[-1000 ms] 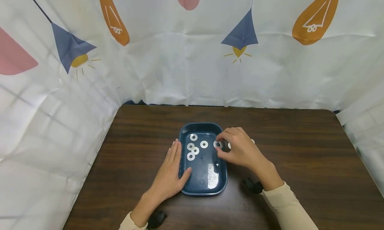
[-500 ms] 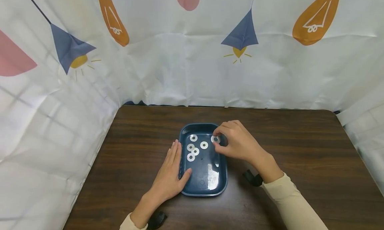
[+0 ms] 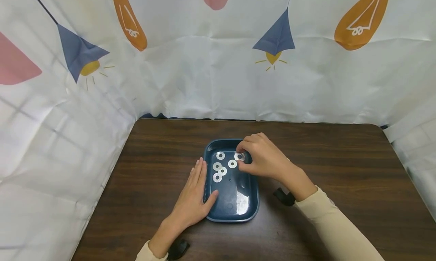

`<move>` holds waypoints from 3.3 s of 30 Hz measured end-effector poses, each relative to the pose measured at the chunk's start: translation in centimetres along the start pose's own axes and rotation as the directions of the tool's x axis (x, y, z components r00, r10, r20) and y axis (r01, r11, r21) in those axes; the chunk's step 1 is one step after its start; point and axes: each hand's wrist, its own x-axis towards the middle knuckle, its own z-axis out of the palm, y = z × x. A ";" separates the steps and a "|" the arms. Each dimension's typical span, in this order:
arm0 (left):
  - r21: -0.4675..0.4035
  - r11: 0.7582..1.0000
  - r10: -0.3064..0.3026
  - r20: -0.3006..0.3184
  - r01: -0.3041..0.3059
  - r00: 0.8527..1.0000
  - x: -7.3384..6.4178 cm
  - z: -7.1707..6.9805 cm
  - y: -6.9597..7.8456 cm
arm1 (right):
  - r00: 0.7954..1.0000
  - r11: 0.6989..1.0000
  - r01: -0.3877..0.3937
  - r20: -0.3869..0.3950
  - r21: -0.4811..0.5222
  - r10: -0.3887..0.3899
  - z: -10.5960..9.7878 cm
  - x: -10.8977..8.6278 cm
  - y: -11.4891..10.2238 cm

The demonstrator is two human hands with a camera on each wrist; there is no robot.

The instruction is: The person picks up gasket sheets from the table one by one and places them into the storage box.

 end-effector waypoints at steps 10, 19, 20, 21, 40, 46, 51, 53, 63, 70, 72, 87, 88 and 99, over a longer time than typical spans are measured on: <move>0.001 1.000 -0.001 0.009 0.001 1.000 0.0 0.0 -0.1 | 0.997 0.998 0.060 0.046 -0.025 -0.059 0.1 1.1 0.1; 0.000 1.000 0.001 0.004 -0.001 1.000 -0.1 -0.1 -0.1 | 0.993 0.998 0.066 0.095 -0.015 -0.064 0.8 2.4 -0.4; 0.001 1.000 0.001 0.003 -0.001 1.000 -0.1 -0.1 -0.1 | 0.993 0.998 0.067 0.101 -0.013 -0.065 1.0 2.6 -0.3; 0.004 1.000 0.001 0.003 -0.001 1.000 -0.1 -0.1 -0.1 | 0.992 0.997 0.070 0.107 -0.010 -0.069 1.1 2.7 -0.3; 0.006 1.000 -0.005 0.010 0.005 1.000 -0.2 0.1 -0.2 | 0.985 0.995 0.102 0.141 -0.023 -0.098 3.0 4.7 -0.5; 0.001 1.000 -0.003 0.012 0.003 1.000 -0.2 0.0 -0.1 | 0.984 0.995 0.102 0.150 -0.019 -0.098 3.3 4.8 -0.4; 0.002 1.000 -0.002 0.014 0.002 1.000 -0.2 0.0 -0.2 | 0.984 0.995 0.097 0.155 -0.023 -0.093 3.6 4.9 -0.4; -0.003 1.000 -0.004 0.016 0.004 1.000 -0.3 0.0 -0.1 | 0.983 0.995 0.100 0.159 -0.027 -0.095 3.7 4.9 -0.4; -0.005 1.000 0.007 -0.001 -0.007 1.000 -0.2 -0.1 -0.2 | 0.978 0.996 0.067 0.202 -0.062 -0.054 3.7 4.9 -0.5; -0.004 1.000 0.014 -0.015 -0.014 1.000 -0.1 0.0 -0.1 | 0.983 0.999 0.017 0.184 -0.035 -0.010 3.1 4.2 -0.1; -0.005 1.000 0.014 -0.018 -0.014 1.000 -0.1 0.0 -0.1 | 0.984 1.000 0.001 0.180 -0.027 0.004 2.9 3.8 0.2; -0.009 1.000 -0.002 0.001 0.002 1.000 -0.1 -0.1 0.0 | 0.995 0.998 -0.065 0.082 0.022 0.063 1.1 1.1 1.6; -0.010 1.000 -0.005 0.003 0.005 1.000 -0.1 -0.1 0.0 | 0.995 0.997 -0.069 0.077 0.022 0.068 1.1 0.9 1.7; -0.007 1.000 -0.015 -0.010 0.015 1.000 -0.3 0.0 0.0 | 0.993 0.993 -0.116 0.038 0.026 0.115 0.5 -0.9 2.8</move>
